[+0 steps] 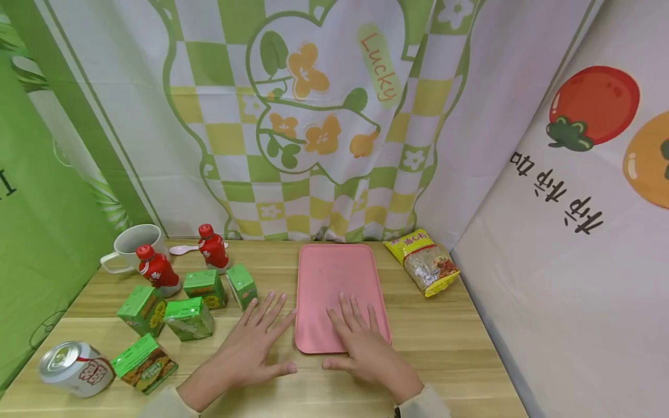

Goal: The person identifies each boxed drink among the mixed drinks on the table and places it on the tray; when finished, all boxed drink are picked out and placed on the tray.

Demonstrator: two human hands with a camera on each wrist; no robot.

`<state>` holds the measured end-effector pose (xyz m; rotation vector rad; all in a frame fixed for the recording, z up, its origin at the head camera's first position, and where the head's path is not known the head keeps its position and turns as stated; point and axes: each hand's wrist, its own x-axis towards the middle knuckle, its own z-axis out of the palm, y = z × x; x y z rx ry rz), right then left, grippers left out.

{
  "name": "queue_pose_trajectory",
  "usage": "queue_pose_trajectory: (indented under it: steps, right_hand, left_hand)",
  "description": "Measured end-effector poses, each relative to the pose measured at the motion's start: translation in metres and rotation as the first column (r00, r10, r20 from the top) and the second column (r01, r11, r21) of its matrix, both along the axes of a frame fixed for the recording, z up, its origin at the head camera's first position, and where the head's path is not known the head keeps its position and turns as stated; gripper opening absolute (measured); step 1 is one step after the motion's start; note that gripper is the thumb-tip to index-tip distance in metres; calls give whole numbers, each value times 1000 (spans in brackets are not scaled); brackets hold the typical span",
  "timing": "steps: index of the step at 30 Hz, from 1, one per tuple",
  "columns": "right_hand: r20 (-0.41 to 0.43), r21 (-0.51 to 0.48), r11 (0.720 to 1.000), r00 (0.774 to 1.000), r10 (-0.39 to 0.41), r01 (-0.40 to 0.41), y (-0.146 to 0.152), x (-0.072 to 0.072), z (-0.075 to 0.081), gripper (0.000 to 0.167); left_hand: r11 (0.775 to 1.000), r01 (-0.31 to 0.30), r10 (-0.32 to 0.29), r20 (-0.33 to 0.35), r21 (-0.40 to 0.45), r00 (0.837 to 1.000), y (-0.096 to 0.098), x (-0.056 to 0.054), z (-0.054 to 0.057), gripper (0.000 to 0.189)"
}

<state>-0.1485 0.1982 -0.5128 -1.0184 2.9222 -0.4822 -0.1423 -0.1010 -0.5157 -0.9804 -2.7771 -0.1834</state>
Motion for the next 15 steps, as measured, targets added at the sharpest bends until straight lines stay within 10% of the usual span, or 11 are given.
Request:
queue_pose_trajectory:
  steps: [5,8,11,15]
  right_hand:
    - [-10,-121,993,1000,-14,13,-3,-4,3,88]
    - [127,-366,924,989,-70,112,-5,-10,7,65]
    - [409,-597,718,906,-111,358,0,-26,14,47]
    - [713,-606,425,696,-83,672,27,-61,24,47]
  left_hand:
    - [1000,-6,6,7,-6,1000,0,2,0,99]
    - [1000,-9,9,22,-2,1000,0,2,2,98]
    - [1000,-9,8,15,6,1000,-1,1,5,97]
    - [1000,-15,15,-42,17,999,-3,-6,13,94]
